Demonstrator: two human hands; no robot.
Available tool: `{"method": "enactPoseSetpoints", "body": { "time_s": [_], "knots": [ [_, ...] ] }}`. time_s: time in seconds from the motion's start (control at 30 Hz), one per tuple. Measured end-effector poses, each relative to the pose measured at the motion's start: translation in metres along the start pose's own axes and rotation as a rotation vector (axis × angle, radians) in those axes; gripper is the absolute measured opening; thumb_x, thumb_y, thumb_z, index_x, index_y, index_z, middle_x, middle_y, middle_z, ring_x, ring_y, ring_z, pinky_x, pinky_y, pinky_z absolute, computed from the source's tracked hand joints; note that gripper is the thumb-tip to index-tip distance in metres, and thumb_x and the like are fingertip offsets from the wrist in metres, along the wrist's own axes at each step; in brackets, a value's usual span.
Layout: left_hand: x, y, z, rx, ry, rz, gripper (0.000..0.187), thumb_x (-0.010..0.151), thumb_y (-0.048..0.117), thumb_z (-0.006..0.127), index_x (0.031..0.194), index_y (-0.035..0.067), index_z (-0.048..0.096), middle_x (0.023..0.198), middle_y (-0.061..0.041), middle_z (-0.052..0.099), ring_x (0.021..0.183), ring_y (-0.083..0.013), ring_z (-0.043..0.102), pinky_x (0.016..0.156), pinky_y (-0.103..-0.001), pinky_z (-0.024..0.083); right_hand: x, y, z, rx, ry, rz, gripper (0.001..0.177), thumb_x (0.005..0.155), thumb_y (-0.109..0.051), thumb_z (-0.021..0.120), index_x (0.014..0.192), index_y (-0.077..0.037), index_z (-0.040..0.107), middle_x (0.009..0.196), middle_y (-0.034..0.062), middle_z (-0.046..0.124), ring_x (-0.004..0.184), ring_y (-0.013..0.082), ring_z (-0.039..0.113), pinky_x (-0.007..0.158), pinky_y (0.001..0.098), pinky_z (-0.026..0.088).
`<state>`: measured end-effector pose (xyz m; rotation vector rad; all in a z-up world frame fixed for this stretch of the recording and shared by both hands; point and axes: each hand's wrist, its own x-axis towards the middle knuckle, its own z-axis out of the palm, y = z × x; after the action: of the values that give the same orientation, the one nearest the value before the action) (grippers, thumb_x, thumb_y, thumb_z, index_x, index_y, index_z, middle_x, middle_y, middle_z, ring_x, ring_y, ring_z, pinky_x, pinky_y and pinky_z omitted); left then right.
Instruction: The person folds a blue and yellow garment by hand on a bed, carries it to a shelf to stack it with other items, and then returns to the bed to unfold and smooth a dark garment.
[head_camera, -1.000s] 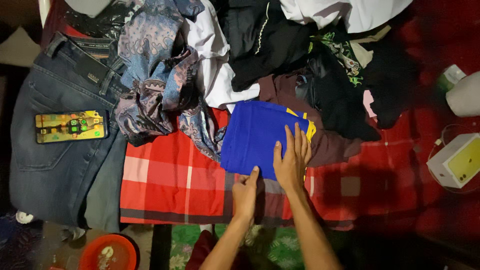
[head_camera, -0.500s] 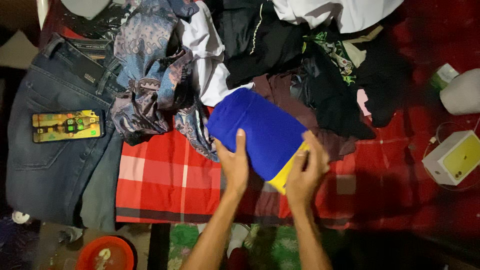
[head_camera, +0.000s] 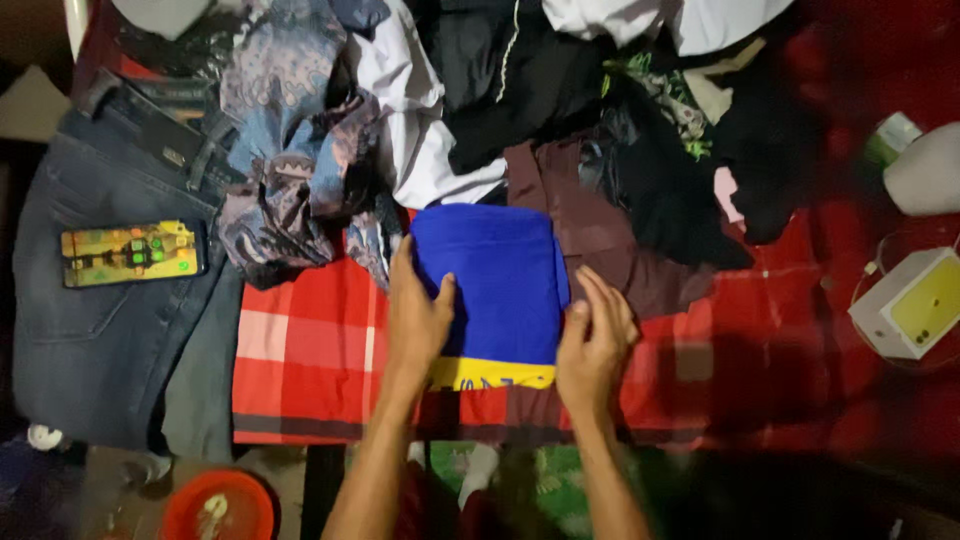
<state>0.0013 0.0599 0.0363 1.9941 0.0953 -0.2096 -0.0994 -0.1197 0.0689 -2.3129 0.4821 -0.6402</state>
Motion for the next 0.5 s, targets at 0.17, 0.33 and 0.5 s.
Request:
{"method": "enactPoseSetpoints", "body": {
  "time_s": [0.17, 0.33, 0.5],
  "knots": [
    [-0.036, 0.012, 0.018, 0.629, 0.062, 0.457, 0.061, 0.095, 0.021, 0.060, 0.150, 0.003, 0.041, 0.160, -0.027, 0.032, 0.147, -0.0442, 0.034, 0.122, -0.052, 0.025, -0.005, -0.010, 0.040, -0.061, -0.236, -0.111, 0.042, 0.102, -0.016, 0.050, 0.141, -0.004, 0.058, 0.151, 0.0138, 0.055, 0.142, 0.0344, 0.047, 0.117, 0.0498, 0.031],
    [-0.032, -0.018, 0.026, 0.678, -0.027, 0.494, 0.058, 0.102, 0.024, 0.046, 0.157, 0.004, 0.039, 0.164, -0.026, 0.030, 0.152, -0.0420, 0.030, 0.124, -0.051, 0.021, -0.011, -0.013, 0.071, -0.115, -0.424, -0.313, 0.047, 0.105, -0.017, 0.048, 0.150, -0.004, 0.052, 0.159, 0.0128, 0.048, 0.147, 0.0350, 0.042, 0.123, 0.0517, 0.027],
    [-0.034, -0.014, 0.026, 0.686, 0.009, 0.484, 0.057, 0.102, 0.026, 0.047, 0.157, 0.008, 0.041, 0.164, -0.022, 0.031, 0.152, -0.0410, 0.030, 0.124, -0.052, 0.021, 0.001, -0.006, 0.066, -0.221, -0.434, -0.300, 0.055, 0.100, -0.031, 0.054, 0.149, -0.006, 0.047, 0.158, 0.0185, 0.042, 0.144, 0.0400, 0.038, 0.120, 0.0545, 0.024]
  ]
}}
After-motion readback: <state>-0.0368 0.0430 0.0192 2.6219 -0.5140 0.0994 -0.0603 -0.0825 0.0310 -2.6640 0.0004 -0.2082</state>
